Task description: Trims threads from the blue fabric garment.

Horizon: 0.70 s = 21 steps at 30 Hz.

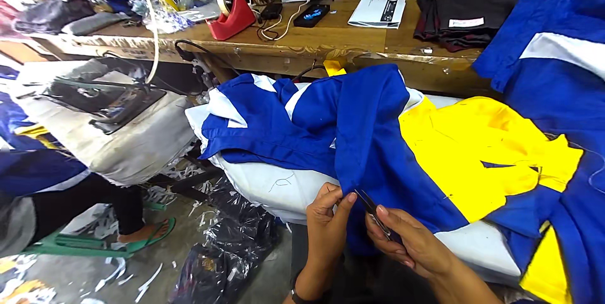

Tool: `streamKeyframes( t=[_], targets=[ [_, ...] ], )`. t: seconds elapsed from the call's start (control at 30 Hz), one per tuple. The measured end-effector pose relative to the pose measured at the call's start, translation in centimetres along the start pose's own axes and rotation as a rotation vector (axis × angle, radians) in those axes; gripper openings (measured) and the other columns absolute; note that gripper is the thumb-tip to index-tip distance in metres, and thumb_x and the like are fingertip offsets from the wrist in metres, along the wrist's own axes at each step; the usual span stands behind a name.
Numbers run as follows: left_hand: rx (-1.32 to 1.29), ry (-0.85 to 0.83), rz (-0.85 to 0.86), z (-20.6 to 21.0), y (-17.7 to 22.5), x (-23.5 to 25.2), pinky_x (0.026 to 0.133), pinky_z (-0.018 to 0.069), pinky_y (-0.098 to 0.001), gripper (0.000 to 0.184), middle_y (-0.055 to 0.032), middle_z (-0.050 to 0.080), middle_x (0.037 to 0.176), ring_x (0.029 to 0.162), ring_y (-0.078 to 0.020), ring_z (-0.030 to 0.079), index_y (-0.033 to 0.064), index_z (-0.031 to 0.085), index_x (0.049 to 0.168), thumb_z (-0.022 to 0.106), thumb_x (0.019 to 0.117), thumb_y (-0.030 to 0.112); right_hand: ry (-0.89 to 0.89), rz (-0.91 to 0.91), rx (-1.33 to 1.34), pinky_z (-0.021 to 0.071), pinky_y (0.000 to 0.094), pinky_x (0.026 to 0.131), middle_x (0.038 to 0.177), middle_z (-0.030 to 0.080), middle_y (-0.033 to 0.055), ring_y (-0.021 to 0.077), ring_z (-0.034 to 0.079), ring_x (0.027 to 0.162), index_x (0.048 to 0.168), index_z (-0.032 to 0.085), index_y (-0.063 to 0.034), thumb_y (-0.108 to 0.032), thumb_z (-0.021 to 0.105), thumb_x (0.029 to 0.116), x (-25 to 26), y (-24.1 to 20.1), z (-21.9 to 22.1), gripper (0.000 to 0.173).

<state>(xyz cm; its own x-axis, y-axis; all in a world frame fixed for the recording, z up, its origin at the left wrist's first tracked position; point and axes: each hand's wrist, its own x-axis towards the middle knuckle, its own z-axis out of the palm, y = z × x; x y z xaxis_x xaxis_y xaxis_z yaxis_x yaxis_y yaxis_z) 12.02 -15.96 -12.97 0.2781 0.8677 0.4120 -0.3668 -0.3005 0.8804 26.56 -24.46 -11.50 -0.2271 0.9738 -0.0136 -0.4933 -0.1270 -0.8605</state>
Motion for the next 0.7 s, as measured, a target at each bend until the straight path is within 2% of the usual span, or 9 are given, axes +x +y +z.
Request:
streamKeyframes(
  t=[0.23, 0.43, 0.7],
  targets=[
    [-0.009, -0.008, 0.034, 0.51, -0.07, -0.16, 0.078, 0.0506, -0.0185, 0.013, 0.003, 0.063, 0.086, 0.084, -0.0032, 0.059, 0.0025, 0.075, 0.092, 0.064, 0.0976, 0.007, -0.007, 0.038, 0.153, 0.0318, 0.0092, 0.037, 0.058, 0.041, -0.012, -0.0066, 0.037, 0.041, 0.082, 0.059, -0.0158, -0.053, 0.048, 0.1053, -0.32, -0.34, 0.31, 0.045],
    [-0.007, 0.011, 0.023, 0.63, 0.19, -0.19, 0.078, 0.0512, -0.0186, 0.013, 0.0029, 0.063, 0.087, 0.084, -0.0033, 0.059, 0.0034, 0.075, 0.091, 0.065, 0.0978, 0.009, 0.033, -0.043, -0.036, 0.0276, 0.0087, 0.037, 0.058, 0.038, -0.0133, -0.0079, 0.033, 0.041, 0.081, 0.057, -0.0183, -0.049, 0.045, 0.1077, -0.73, -0.66, 0.47, 0.043],
    [0.002, 0.007, 0.048, 0.75, 0.41, -0.19, 0.078, 0.0501, -0.0186, 0.013, 0.0025, 0.063, 0.086, 0.083, -0.0037, 0.058, 0.0031, 0.075, 0.091, 0.066, 0.0973, 0.009, 0.03, -0.037, -0.038, 0.0265, 0.0087, 0.037, 0.057, 0.037, -0.0132, -0.0076, 0.032, 0.041, 0.08, 0.058, -0.0181, -0.047, 0.045, 0.1081, -0.49, -0.66, 0.43, 0.042]
  ],
)
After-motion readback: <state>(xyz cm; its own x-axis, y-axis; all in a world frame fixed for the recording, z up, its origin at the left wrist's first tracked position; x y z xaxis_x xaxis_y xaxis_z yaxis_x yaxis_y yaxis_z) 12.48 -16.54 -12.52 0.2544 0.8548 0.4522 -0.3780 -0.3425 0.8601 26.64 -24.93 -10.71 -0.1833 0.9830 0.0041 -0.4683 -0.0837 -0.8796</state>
